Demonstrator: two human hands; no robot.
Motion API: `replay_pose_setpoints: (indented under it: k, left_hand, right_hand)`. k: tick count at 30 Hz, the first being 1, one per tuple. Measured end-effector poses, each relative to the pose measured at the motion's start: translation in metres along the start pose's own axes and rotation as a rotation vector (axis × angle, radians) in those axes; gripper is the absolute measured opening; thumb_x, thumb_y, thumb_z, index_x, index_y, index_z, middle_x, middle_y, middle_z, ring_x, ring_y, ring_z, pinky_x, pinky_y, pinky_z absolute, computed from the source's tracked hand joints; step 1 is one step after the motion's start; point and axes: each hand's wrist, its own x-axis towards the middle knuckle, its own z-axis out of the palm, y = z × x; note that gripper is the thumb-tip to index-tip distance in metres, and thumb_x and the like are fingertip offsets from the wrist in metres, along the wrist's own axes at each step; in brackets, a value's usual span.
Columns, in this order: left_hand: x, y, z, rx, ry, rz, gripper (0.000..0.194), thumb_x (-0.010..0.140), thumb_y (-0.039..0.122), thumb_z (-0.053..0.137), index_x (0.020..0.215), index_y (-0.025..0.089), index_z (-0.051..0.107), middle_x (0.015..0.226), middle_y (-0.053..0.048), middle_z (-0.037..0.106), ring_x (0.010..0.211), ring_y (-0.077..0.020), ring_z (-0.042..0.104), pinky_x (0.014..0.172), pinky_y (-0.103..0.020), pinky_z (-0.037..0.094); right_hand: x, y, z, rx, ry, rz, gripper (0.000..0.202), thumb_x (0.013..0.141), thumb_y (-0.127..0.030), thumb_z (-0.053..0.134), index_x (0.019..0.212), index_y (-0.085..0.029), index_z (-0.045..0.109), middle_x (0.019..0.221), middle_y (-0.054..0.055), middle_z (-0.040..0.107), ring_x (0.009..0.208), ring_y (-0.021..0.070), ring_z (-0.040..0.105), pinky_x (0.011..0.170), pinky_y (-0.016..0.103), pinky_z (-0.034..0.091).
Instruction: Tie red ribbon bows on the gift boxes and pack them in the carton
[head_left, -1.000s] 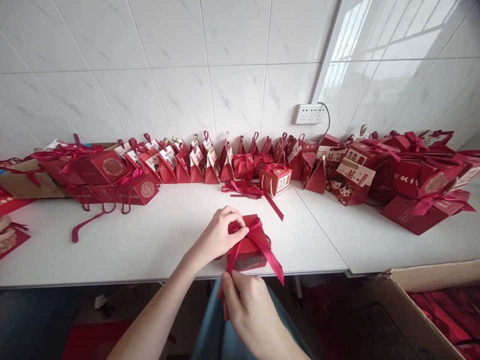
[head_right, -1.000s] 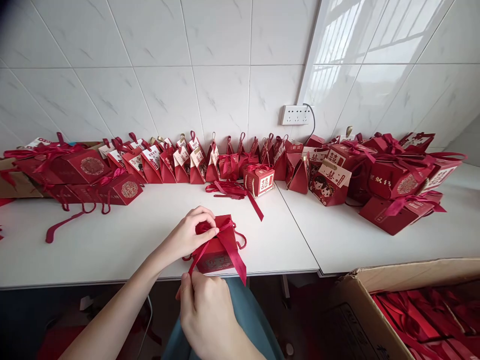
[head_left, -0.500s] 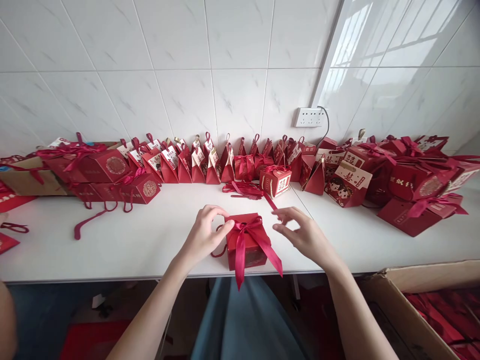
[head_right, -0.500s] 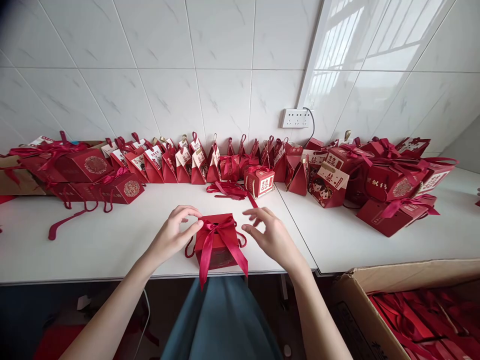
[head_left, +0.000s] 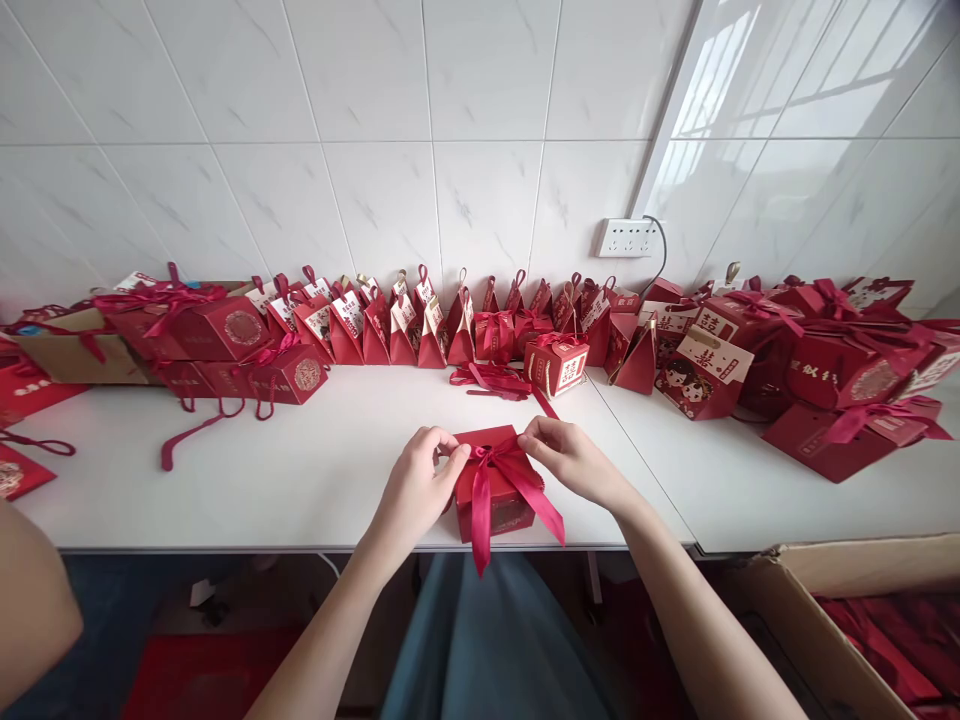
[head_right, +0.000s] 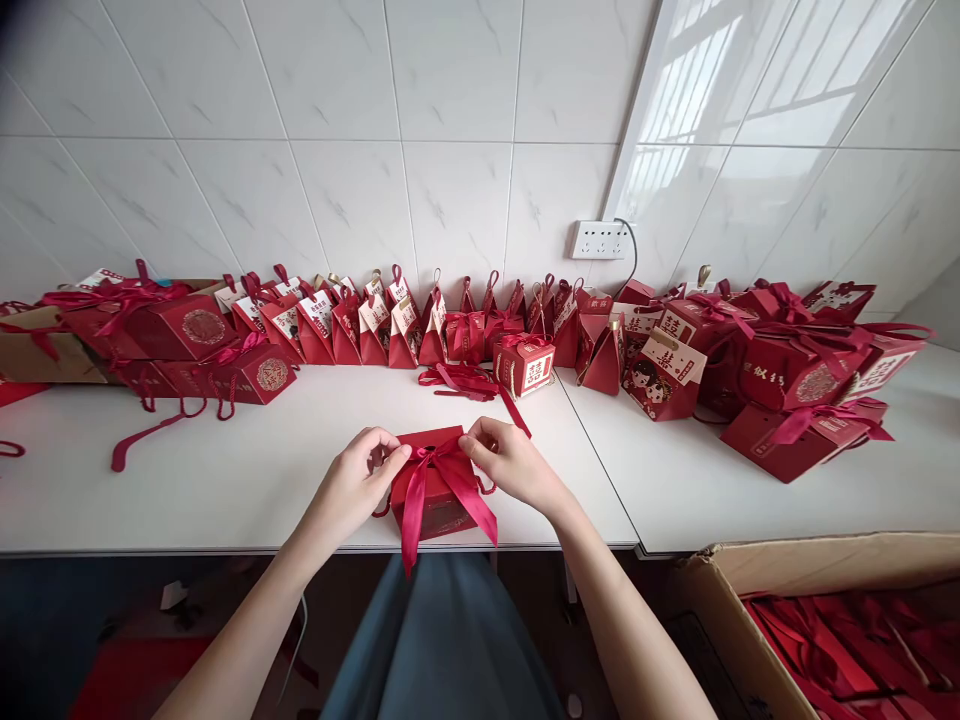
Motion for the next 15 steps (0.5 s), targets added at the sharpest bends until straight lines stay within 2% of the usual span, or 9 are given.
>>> replay_pose_setpoints:
  k: [3, 6, 10, 15]
  left_hand:
    - [-0.006, 0.004, 0.003, -0.062, -0.011, -0.108, 0.024, 0.084, 0.042, 0.046, 0.072, 0.022, 0.049, 0.068, 0.001, 0.058, 0.061, -0.0147, 0.054, 0.060, -0.028, 0.045]
    - [-0.010, 0.004, 0.009, -0.190, 0.066, -0.158, 0.023, 0.082, 0.043, 0.049, 0.073, 0.021, 0.050, 0.071, 0.000, 0.059, 0.063, -0.0144, 0.057, 0.061, -0.027, 0.046]
    - [-0.014, 0.000, 0.019, -0.400, 0.166, -0.176, 0.017, 0.078, 0.034, 0.056, 0.085, 0.021, 0.049, 0.076, 0.000, 0.060, 0.071, -0.0137, 0.059, 0.068, -0.026, 0.048]
    - [-0.017, -0.002, 0.031, -0.557, 0.225, -0.195, 0.015, 0.080, 0.031, 0.051, 0.087, 0.022, 0.040, 0.079, 0.001, 0.056, 0.070, -0.0115, 0.057, 0.063, -0.023, 0.046]
  right_hand:
    - [0.001, 0.000, 0.006, 0.149, -0.028, 0.084, 0.030, 0.083, -0.041, 0.050, 0.064, -0.018, 0.046, 0.056, -0.007, 0.038, 0.051, 0.0081, 0.035, 0.050, 0.023, 0.028]
    - [0.000, 0.003, 0.011, 0.340, -0.051, 0.147, 0.032, 0.081, -0.041, 0.053, 0.061, -0.019, 0.042, 0.056, -0.007, 0.037, 0.051, 0.0079, 0.033, 0.051, 0.022, 0.027]
    - [-0.003, 0.011, 0.017, 0.548, -0.060, 0.174, 0.031, 0.081, -0.038, 0.054, 0.060, -0.018, 0.041, 0.057, -0.006, 0.039, 0.051, 0.0075, 0.033, 0.051, 0.022, 0.026]
    - [-0.008, 0.016, 0.022, 0.685, -0.039, 0.159, 0.030, 0.079, -0.036, 0.059, 0.060, -0.018, 0.044, 0.055, -0.006, 0.043, 0.051, 0.0078, 0.036, 0.051, 0.022, 0.028]
